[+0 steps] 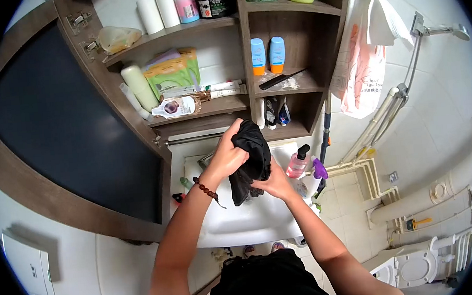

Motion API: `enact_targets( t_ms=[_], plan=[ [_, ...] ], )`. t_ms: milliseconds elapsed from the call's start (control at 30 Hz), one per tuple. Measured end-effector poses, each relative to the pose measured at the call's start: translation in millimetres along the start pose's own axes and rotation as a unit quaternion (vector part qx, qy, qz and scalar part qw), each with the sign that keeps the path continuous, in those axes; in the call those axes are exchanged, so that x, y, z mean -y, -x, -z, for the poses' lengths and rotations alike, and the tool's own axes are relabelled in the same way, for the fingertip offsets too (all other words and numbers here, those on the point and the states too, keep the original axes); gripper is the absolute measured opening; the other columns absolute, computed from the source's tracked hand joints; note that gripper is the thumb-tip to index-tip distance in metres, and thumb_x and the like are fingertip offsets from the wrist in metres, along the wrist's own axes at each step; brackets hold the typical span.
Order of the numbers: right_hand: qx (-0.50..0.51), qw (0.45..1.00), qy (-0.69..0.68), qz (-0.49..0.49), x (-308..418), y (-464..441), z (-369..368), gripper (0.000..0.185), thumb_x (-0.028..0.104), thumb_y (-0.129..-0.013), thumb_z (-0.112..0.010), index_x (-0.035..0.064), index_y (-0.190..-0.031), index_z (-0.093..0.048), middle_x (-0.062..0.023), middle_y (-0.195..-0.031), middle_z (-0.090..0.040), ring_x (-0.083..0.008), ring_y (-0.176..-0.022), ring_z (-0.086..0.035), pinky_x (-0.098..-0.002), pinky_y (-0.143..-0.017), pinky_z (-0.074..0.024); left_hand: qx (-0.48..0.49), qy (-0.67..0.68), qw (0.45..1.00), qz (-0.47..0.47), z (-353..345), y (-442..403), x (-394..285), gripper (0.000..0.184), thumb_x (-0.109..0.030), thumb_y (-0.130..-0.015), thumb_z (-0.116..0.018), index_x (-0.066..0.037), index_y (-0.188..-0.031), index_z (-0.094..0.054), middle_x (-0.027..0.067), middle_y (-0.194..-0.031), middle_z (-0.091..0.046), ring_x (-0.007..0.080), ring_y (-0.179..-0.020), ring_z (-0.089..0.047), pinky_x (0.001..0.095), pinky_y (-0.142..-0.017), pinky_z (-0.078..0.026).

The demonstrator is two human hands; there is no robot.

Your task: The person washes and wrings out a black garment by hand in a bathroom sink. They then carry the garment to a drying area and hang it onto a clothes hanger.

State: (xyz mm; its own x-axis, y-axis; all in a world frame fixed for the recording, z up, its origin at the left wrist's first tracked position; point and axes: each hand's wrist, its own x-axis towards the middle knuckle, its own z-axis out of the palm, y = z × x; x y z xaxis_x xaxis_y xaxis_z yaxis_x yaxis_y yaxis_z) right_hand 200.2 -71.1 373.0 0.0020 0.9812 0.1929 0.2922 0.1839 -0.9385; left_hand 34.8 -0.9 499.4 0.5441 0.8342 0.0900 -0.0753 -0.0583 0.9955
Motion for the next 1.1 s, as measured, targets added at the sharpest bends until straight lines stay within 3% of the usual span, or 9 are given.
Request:
enact_targets(
  t_ms=[33, 167, 367, 467, 567, 700, 867, 967, 1100],
  plan=[
    [-0.034, 0.998, -0.042, 0.033, -8.5, -4.4, -7.0, 0.070, 0.019, -0.070, -0.090, -0.0015, -0.124, -0.052, -0.0164, -0.114, -0.068, -0.0307, -0.106, -0.067, -0.0382, -0.096, -0.0509, -0.006, -0.003, 1.000, -0.001, 1.0, 1.1, -2.6, 0.044, 0.013, -0.085, -0.048, -0.006, -0.125, -0.052, -0.0019, -0.080, -0.051, 0.0052, -0.062, -0.045, 0.0240, -0.051, -0.038],
    [-0.042, 0.967, -0.252, -0.016, -14.1, -20.6, -5.8, 0.042, 0.001, -0.077, -0.081, 0.0012, -0.109, -0.054, -0.0060, -0.103, -0.067, -0.0131, -0.095, -0.063, -0.0298, -0.088, -0.0505, -0.047, -0.059, 0.997, -0.032, 14.7, 18.5, -9.6, 0.022, -0.002, -0.098, -0.047, -0.008, -0.118, -0.052, -0.0019, -0.074, -0.050, 0.0060, -0.058, -0.045, 0.0237, -0.050, -0.036],
    [-0.052, 0.940, -0.337, 0.028, 32.6, -42.3, -1.1, 0.039, -0.007, -0.078, -0.059, -0.0010, -0.116, -0.056, -0.0057, -0.105, -0.067, -0.0144, -0.098, -0.063, -0.0285, -0.090, -0.0498, -0.124, 0.105, 0.982, 0.099, 51.8, 52.3, 53.0, 0.025, -0.022, -0.107, -0.048, -0.007, -0.125, -0.056, 0.0078, -0.094, -0.066, 0.0162, -0.073, -0.064, 0.0300, -0.068, -0.053],
    [-0.020, 0.942, -0.331, 0.058, 52.3, -53.8, 4.0, 0.036, -0.007, -0.079, -0.058, -0.0015, -0.115, -0.057, -0.0048, -0.102, -0.066, -0.0134, -0.095, -0.063, -0.0277, -0.088, -0.0502, -0.097, 0.005, 0.995, -0.025, 56.8, 62.3, 83.1, 0.039, -0.012, -0.100, -0.059, -0.005, -0.137, -0.049, 0.0118, -0.116, -0.066, 0.0230, -0.089, -0.069, 0.0348, -0.085, -0.055],
    [0.011, 0.937, -0.347, 0.026, 77.2, -60.4, 7.4, 0.031, -0.010, -0.079, -0.055, 0.0004, -0.108, -0.057, -0.0020, -0.096, -0.063, -0.0105, -0.089, -0.060, -0.0247, -0.080, -0.0488, -0.032, 0.070, 0.993, 0.095, 63.0, 75.0, 89.2, 0.088, 0.007, -0.080, -0.075, -0.006, -0.153, -0.029, 0.0104, -0.135, -0.057, 0.0211, -0.120, -0.060, 0.0358, -0.105, -0.046],
    [0.050, 0.955, -0.283, 0.077, 98.0, -72.8, -1.0, 0.028, -0.011, -0.079, -0.055, 0.0052, -0.101, -0.053, 0.0014, -0.089, -0.058, -0.0071, -0.085, -0.057, -0.0226, -0.076, -0.0468, 0.082, -0.002, 0.996, 0.028, 50.1, 76.3, 74.0, 0.104, -0.012, -0.074, -0.087, -0.001, -0.156, -0.024, 0.0131, -0.150, -0.043, 0.0243, -0.140, -0.040, 0.0354, -0.119, -0.028],
    [0.070, 0.954, -0.276, 0.094, 113.0, -81.0, -3.5, 0.029, -0.012, -0.076, -0.058, 0.0038, -0.100, -0.053, 0.0008, -0.089, -0.056, -0.0080, -0.086, -0.055, -0.0228, -0.079, -0.0458, 0.026, -0.078, 0.996, -0.028, 36.9, 54.8, 58.3, 0.084, -0.017, -0.079, -0.085, 0.004, -0.147, -0.040, 0.0124, -0.141, -0.053, 0.0216, -0.130, -0.050, 0.0352, -0.112, -0.038],
    [0.014, 0.967, -0.239, 0.084, 111.0, -84.0, 14.4, 0.024, -0.010, -0.078, -0.060, 0.0030, -0.098, -0.056, 0.0008, -0.088, -0.059, -0.0082, -0.083, -0.057, -0.0236, -0.075, -0.0474, -0.025, -0.039, 0.998, -0.045, 42.2, 43.4, 52.4, 0.046, -0.012, -0.085, -0.079, 0.003, -0.124, -0.060, 0.0049, -0.114, -0.068, 0.0129, -0.105, -0.062, 0.0288, -0.095, -0.049],
    [0.002, 0.968, -0.245, 0.045, 91.6, -75.7, 32.9, 0.021, -0.007, -0.082, -0.067, 0.0028, -0.098, -0.057, -0.0009, -0.089, -0.064, -0.0085, -0.084, -0.060, -0.0241, -0.078, -0.0499, -0.080, 0.159, 0.984, -0.026, 48.1, 32.4, 25.3, 0.023, -0.008, -0.097, -0.059, 0.002, -0.117, -0.060, 0.0043, -0.090, -0.064, 0.0133, -0.075, -0.060, 0.0286, -0.074, -0.052]
  ],
)
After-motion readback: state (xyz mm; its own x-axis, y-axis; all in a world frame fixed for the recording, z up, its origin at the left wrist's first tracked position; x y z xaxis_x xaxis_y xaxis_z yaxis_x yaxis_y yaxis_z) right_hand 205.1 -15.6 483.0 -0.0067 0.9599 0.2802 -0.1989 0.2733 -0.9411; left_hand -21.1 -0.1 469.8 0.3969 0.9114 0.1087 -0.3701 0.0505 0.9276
